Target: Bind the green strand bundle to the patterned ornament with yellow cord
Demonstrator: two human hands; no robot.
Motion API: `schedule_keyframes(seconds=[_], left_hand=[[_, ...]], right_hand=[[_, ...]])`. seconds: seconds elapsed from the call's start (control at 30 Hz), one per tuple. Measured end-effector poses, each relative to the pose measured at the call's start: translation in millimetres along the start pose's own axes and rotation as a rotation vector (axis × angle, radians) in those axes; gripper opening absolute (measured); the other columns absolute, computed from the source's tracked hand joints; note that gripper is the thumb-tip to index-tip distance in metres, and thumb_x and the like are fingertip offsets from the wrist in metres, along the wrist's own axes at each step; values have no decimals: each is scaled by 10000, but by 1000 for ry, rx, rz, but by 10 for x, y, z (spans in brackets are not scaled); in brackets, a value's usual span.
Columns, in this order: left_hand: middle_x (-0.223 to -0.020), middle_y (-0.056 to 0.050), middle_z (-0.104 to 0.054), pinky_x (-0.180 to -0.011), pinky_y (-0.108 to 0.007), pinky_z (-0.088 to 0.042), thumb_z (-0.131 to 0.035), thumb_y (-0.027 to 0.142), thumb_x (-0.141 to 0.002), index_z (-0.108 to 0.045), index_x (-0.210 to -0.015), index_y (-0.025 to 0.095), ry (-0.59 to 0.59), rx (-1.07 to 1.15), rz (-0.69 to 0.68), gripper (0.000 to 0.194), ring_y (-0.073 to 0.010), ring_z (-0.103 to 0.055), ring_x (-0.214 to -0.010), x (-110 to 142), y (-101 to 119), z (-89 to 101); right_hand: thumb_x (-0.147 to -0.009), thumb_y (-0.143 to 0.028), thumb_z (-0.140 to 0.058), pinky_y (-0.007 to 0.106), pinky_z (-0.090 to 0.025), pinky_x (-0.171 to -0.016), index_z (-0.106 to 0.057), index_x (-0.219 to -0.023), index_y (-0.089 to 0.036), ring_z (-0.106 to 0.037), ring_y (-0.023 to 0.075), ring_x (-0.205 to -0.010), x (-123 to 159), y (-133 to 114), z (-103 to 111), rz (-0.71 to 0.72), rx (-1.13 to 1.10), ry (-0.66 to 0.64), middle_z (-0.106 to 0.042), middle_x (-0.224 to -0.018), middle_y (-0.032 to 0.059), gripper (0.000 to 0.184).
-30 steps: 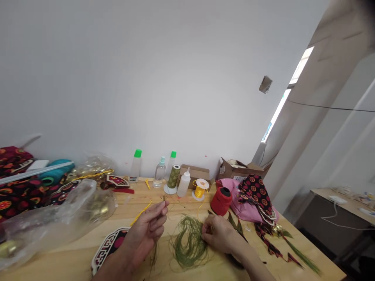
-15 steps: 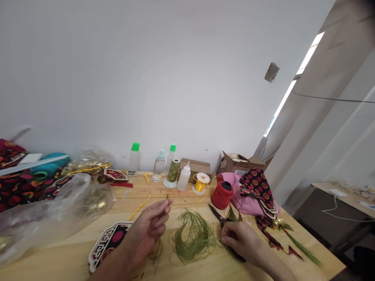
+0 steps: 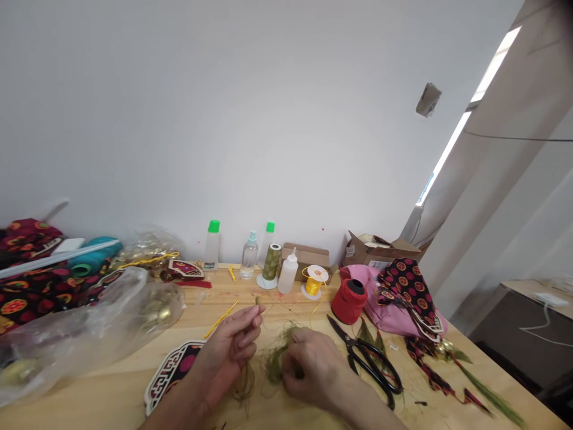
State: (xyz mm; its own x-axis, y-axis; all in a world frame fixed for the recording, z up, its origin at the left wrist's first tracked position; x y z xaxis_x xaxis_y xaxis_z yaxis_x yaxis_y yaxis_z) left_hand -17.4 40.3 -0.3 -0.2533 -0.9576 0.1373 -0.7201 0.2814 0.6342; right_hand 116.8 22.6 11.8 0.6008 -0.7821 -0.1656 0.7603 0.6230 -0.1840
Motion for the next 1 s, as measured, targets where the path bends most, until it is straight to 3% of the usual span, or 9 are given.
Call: schedule_keyframes(seconds=[0.13,0.27,0.4,0.5,0.63,0.77,0.9,1.0], left_hand=[[-552,43,-427,-279,-93,-206,-487,121,-729,-582,-708,82,-19,102,-17,106,11,-288,-351,6,64,18],[-532,52,-427,-285,-90,-232,-508,118,-717,-586,-717,103,-21,175,-75,80,5,-320,-357,22,153,44],[-563,39,-497,-271,-75,-183,-581,148,-673,-604,-715,98,58,7,-47,69,30,-271,-325,-6,90,57],[-658,-4,-587,-269,-72,-153,-627,199,-636,-621,-685,102,131,-169,15,109,42,-283,-321,-21,-26,58],[-839,-80,-654,-321,-92,-244,-651,252,-605,-647,-677,124,171,-329,112,146,-59,-545,-555,-3,-119,60],[-856,-104,-669,-366,-125,-263,-651,331,-578,-661,-715,132,200,-546,166,242,-179,-565,-826,1,-86,86],[-742,-91,-681,-354,-146,-218,-653,408,-526,-659,-693,139,293,-775,153,317,-196,-566,-778,-17,-31,136],[-689,-87,-681,-330,-157,-185,-633,410,-545,-663,-689,134,244,-884,128,313,-164,-570,-620,-38,-45,150]], right_hand=[[-611,-193,-547,189,-308,-490,-632,-643,-225,-500,111,-594,-289,-116,-55,63,-51,-6,-562,-635,-21,96],[-668,-328,-571,150,-330,-482,-629,-795,-234,-487,77,-554,-400,-44,64,242,-367,-159,-589,-668,-41,168],[-752,-285,-472,165,-325,-465,-630,-735,-161,-468,87,-540,-360,532,266,-58,-369,104,-584,-644,-5,202],[-738,-249,-479,184,-347,-510,-627,-714,-150,-499,107,-577,-264,778,228,-160,-295,143,-598,-644,12,180],[-710,-234,-497,183,-358,-596,-632,-719,-205,-544,123,-714,-191,798,146,-211,-8,41,-622,-747,5,138],[-698,-221,-480,220,-343,-518,-629,-621,-143,-569,169,-637,-138,848,261,-355,132,9,-629,-682,77,184],[-697,-243,-484,232,-319,-488,-625,-626,-129,-568,183,-610,-105,871,357,-409,159,17,-631,-659,102,195],[-677,-212,-490,208,-309,-491,-626,-612,-186,-552,146,-621,-142,791,289,-338,33,35,-633,-673,42,154]])
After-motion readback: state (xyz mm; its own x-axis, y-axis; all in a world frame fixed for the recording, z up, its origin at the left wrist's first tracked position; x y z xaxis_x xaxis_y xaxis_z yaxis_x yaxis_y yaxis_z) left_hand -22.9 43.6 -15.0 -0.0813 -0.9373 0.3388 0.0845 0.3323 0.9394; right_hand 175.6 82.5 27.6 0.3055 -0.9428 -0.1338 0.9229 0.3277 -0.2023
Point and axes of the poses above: each hand's wrist, its own x-axis away from the middle knuckle, its own z-axis out of the back of the hand, y = z × x, the point moved 4 cm from there along -x, towards the middle knuckle
